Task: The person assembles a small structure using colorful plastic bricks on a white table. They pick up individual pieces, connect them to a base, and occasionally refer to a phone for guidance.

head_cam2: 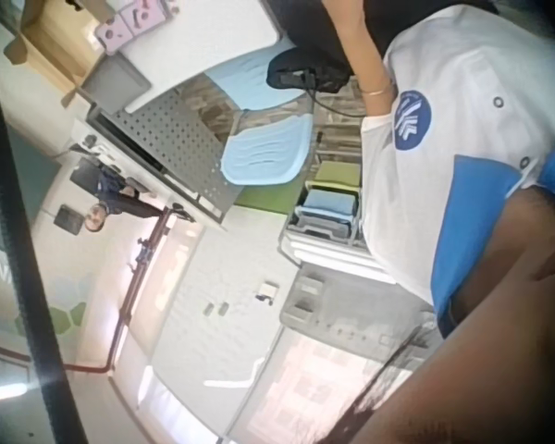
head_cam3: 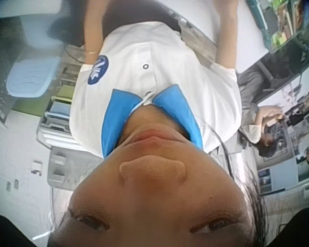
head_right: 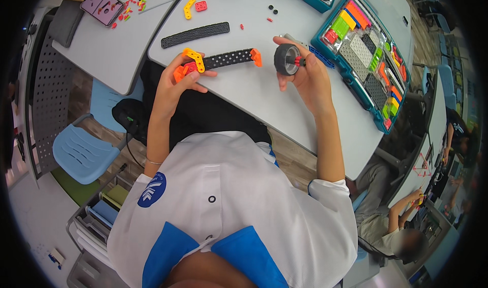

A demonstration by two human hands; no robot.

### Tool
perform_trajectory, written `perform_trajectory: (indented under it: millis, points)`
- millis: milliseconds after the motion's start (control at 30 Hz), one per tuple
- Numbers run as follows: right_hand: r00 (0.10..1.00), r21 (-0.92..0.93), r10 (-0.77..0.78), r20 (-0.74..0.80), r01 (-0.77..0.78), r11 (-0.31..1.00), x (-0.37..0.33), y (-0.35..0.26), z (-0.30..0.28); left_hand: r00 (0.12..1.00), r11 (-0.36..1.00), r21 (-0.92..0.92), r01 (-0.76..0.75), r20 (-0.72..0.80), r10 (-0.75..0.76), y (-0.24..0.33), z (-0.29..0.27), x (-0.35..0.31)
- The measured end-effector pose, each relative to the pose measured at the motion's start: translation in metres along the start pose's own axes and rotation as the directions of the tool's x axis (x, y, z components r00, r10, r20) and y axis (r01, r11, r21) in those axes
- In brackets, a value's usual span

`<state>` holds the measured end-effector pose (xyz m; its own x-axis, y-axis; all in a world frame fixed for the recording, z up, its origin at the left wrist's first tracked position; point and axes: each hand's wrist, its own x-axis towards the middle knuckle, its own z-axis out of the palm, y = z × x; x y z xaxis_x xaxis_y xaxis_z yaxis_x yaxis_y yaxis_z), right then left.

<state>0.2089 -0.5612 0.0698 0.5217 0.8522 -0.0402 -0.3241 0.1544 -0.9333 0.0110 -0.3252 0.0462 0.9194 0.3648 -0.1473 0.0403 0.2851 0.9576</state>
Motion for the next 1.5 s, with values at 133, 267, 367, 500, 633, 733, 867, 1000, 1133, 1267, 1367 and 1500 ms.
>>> perform_trajectory:
  millis: [133,267,367,500,633,733,867,1000,1133,1267,1367,1500]
  points:
    - [0.997,-0.097,-0.076,-0.023,0.073,0.993,-0.005,0.003,0.018,1.000,1.000,-0.001,0.002,-0.014,-0.002,-0.001,0.001,0.000]
    - [0.979,-0.210,-0.203,0.009,0.201,0.957,-0.010,0.009,0.036,1.000,1.000,-0.004,0.004,-0.010,-0.004,-0.001,0.000,0.000]
    - [0.947,-0.392,-0.321,0.026,0.305,0.868,-0.016,0.021,0.043,0.998,0.998,-0.019,-0.052,-0.031,0.051,-0.006,0.002,-0.002]
    - [0.865,-0.654,-0.499,0.050,0.406,0.638,-0.017,0.042,0.055,0.995,0.993,-0.075,-0.095,-0.033,0.093,-0.006,0.003,-0.006]
    - [0.814,-0.685,-0.581,-0.004,0.421,0.595,-0.016,0.059,0.064,0.989,0.988,-0.049,-0.145,-0.003,0.145,-0.004,0.007,-0.011]
    - [0.801,-0.649,-0.597,-0.045,0.430,0.627,-0.012,0.058,0.071,0.982,0.981,-0.042,-0.190,0.005,0.190,0.000,0.011,-0.015]
    - [0.779,-0.642,-0.626,-0.030,0.465,0.609,-0.010,0.058,0.072,0.967,0.968,-0.014,-0.251,0.045,0.251,0.004,0.014,-0.017]
    - [0.725,-0.679,-0.688,0.033,0.521,0.517,-0.010,0.062,0.065,0.947,0.948,0.031,-0.316,0.075,0.313,0.007,0.014,-0.017]
    - [0.710,-0.522,-0.704,-0.006,0.598,0.608,-0.008,0.065,0.070,0.931,0.933,0.041,-0.357,0.092,0.353,0.008,0.014,-0.018]
    - [0.737,-0.590,-0.676,-0.001,0.545,0.596,-0.008,0.059,0.070,0.917,0.919,0.051,-0.391,0.103,0.384,0.007,0.013,-0.018]
    - [0.730,-0.599,-0.684,0.005,0.549,0.582,-0.009,0.060,0.068,0.910,0.910,0.054,-0.410,0.094,0.404,0.008,0.012,-0.019]
    - [0.720,-0.610,-0.694,-0.012,0.545,0.575,-0.011,0.063,0.068,0.909,0.908,0.061,-0.414,0.085,0.408,0.007,0.013,-0.019]
